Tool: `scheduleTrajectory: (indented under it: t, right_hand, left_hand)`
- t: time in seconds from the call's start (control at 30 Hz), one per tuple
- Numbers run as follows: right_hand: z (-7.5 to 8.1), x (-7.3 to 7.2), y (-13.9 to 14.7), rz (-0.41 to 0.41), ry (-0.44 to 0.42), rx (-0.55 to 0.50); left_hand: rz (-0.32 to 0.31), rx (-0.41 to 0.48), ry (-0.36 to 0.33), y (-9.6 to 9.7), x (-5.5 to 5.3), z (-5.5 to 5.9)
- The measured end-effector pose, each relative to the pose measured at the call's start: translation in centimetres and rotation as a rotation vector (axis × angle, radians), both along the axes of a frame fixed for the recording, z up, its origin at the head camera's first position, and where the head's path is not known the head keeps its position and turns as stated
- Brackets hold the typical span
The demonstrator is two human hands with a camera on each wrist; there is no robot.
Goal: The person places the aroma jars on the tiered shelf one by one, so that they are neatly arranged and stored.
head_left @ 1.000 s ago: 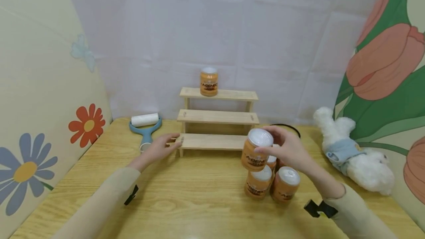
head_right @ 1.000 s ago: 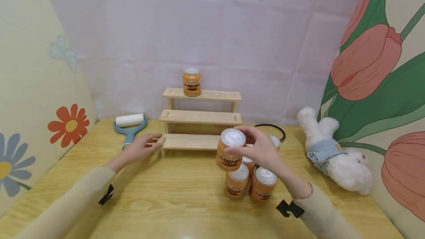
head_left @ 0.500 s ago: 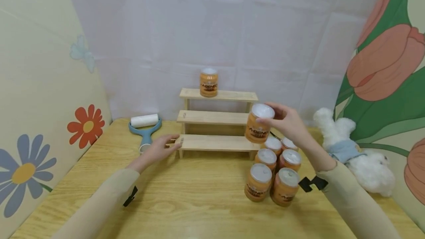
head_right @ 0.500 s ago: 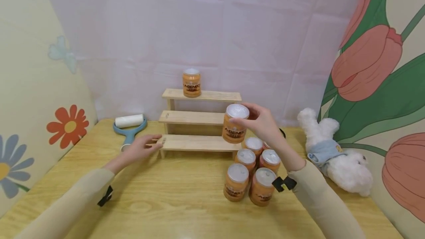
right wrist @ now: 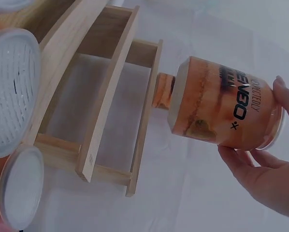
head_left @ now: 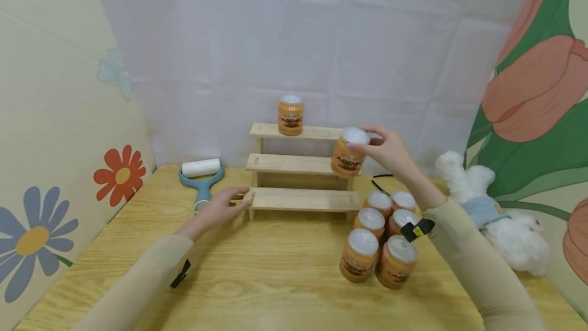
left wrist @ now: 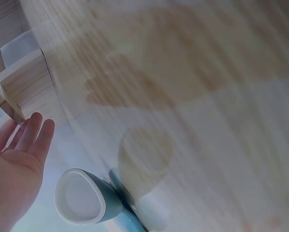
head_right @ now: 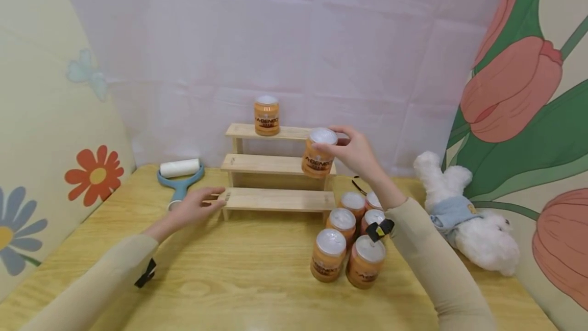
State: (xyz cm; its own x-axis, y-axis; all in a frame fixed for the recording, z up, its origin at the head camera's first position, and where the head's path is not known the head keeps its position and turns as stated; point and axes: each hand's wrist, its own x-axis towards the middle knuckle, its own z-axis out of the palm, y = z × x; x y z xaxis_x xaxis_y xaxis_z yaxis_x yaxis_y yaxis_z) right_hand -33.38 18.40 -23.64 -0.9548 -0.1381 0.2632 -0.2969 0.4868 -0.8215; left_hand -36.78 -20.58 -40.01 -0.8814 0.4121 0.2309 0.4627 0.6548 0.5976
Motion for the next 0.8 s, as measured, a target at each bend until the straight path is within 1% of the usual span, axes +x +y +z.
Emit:
scheduleTrajectory:
  t: [0.23, 0.47, 0.7, 0.8]
  right_hand:
    - [0.7, -1.8, -1.4, -0.03, 0.001, 0.033]
    - [1.2, -3.8, -2.5, -0.024, 0.005, 0.05]
    - [1.7, -6.0, -3.1, 0.002, 0.0, 0.03]
    - [1.9, -6.8, -3.2, 0.009, 0.01, 0.019]
  left_hand:
    - [-0.005, -0.005, 0.008, -0.1, -0.2, -0.2]
    - [-0.01, 0.009, 0.037, 0.0, -0.2, -0.3]
    - [-0.007, 0.021, 0.028, -0.1, -0.1, -0.4]
    - [-0.009, 0.021, 0.037, 0.1, -0.1, -0.3]
